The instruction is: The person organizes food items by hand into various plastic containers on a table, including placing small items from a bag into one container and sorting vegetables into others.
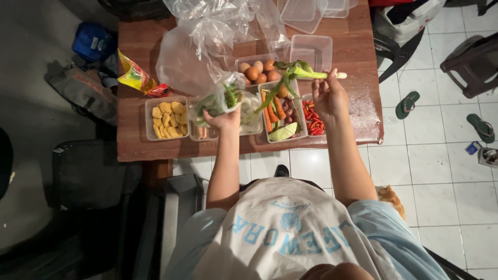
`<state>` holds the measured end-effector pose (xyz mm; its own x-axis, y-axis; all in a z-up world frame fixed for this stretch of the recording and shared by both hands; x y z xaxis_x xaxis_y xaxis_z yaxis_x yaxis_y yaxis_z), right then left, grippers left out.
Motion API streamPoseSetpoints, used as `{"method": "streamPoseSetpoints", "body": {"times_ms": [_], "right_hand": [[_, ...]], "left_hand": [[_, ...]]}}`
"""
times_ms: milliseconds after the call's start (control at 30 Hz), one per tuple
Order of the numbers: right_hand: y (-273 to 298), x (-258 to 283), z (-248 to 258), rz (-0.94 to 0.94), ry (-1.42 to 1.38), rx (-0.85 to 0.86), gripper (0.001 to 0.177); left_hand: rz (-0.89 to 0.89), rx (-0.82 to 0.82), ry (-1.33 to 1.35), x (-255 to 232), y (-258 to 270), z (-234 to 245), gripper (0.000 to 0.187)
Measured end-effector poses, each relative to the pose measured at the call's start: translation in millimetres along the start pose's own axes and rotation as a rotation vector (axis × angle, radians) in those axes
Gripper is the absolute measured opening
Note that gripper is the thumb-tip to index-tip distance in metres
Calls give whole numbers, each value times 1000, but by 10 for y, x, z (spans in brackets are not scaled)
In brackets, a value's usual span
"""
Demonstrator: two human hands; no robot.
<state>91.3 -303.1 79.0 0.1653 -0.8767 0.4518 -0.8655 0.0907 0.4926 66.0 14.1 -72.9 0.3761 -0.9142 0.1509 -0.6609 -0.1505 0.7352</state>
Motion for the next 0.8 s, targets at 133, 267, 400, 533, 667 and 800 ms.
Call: {"method": "streamPoseSetpoints", "body": {"times_ms": [133,267,400,533,667,800], "right_hand": [[47,76,126,-1,-13,18,27],[332,268,198,53,42,-9,30],[553,522,231,120,19,7,31],[619,749,252,201,-12,89,32],[563,809,235,248,2,110,34],[217,661,299,315,208,-17,35]], "left_hand": [[11,90,-36,-154,-56,-45,77],[-53,59,-80,-264,-84,-61,74],[-68,25,-96,-309,-113,-41,74],[-83,33,-156,-297,-104,-68,75],[-78,19,-132,-221,4,-132,71],[-30,68,-97,-170,62,-196,75]]}}
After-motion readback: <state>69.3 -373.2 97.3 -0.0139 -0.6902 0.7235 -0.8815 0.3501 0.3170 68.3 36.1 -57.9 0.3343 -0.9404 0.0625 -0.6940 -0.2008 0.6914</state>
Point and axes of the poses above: each hand's wrist, its own y-axis away from the middle knuckle, its own z-axis out of the back of the hand, x = y × z, the point moved 7 cm from there along -y, towards the middle knuckle, and after that the axes turned 11 degrees about -x, right-handed, at the moved point
